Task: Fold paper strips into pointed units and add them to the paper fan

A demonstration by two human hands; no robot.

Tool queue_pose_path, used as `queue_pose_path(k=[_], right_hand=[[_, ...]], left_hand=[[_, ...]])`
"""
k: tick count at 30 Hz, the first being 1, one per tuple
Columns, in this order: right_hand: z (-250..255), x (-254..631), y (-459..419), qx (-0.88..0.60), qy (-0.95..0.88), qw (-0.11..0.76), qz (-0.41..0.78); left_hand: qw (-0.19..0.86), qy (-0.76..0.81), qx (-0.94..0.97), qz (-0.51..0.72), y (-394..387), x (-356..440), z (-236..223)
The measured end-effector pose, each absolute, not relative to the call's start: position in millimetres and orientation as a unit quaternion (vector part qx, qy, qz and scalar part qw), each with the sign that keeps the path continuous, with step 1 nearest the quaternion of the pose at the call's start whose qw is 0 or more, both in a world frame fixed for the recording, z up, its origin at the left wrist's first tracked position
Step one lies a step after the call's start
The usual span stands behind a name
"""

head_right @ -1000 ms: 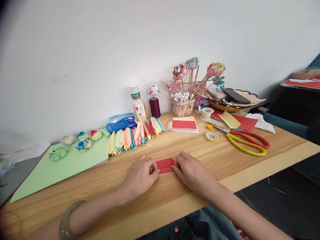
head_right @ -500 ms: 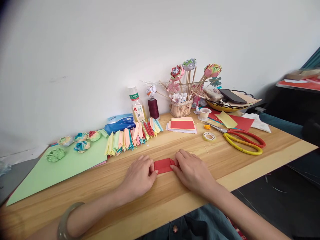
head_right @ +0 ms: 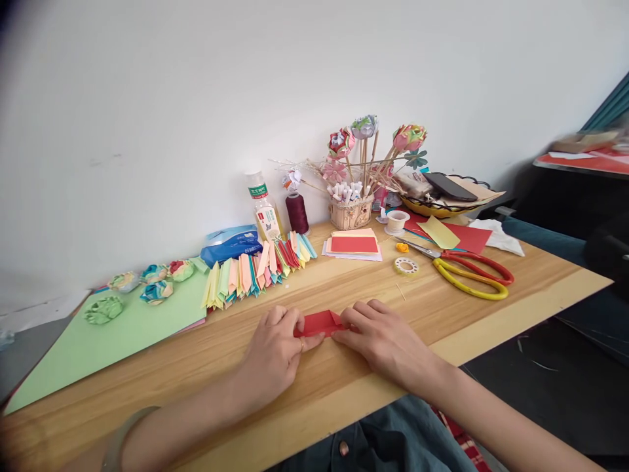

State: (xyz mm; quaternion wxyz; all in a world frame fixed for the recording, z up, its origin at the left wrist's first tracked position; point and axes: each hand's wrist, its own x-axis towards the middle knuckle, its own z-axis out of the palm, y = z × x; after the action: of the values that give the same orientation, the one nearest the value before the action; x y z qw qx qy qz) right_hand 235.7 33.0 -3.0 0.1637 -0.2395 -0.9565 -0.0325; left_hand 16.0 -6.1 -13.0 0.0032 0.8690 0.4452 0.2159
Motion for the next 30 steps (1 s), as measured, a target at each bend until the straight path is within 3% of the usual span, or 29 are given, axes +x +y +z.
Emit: queue_pose_path(k=[5,13,22,30], right_hand=[[-5.7,243.9,33.9,-0.225,-0.959,0.171,-0.024],[-10.7,247.2,36.8,-0.241,-0.946,0.209,0.061],[-2.0,235.1,6.2,-0.234,-0.95,0.205,0.037],[29.6,201.4,-25.9,-0.126,-0.973,0.133,0.14]], left_hand=[[-0.079,0.416,0.892,0.159,-8.8,6.5,-8.3],[-0.04,0.373,0.919,0.121,-4.0,-20.2,1.4],[-0.054,0.437,0.891,0.109,1.0,-15.6,7.3],[0.063,0.498,0.854,0.141,-0.6,-5.2,-2.4]])
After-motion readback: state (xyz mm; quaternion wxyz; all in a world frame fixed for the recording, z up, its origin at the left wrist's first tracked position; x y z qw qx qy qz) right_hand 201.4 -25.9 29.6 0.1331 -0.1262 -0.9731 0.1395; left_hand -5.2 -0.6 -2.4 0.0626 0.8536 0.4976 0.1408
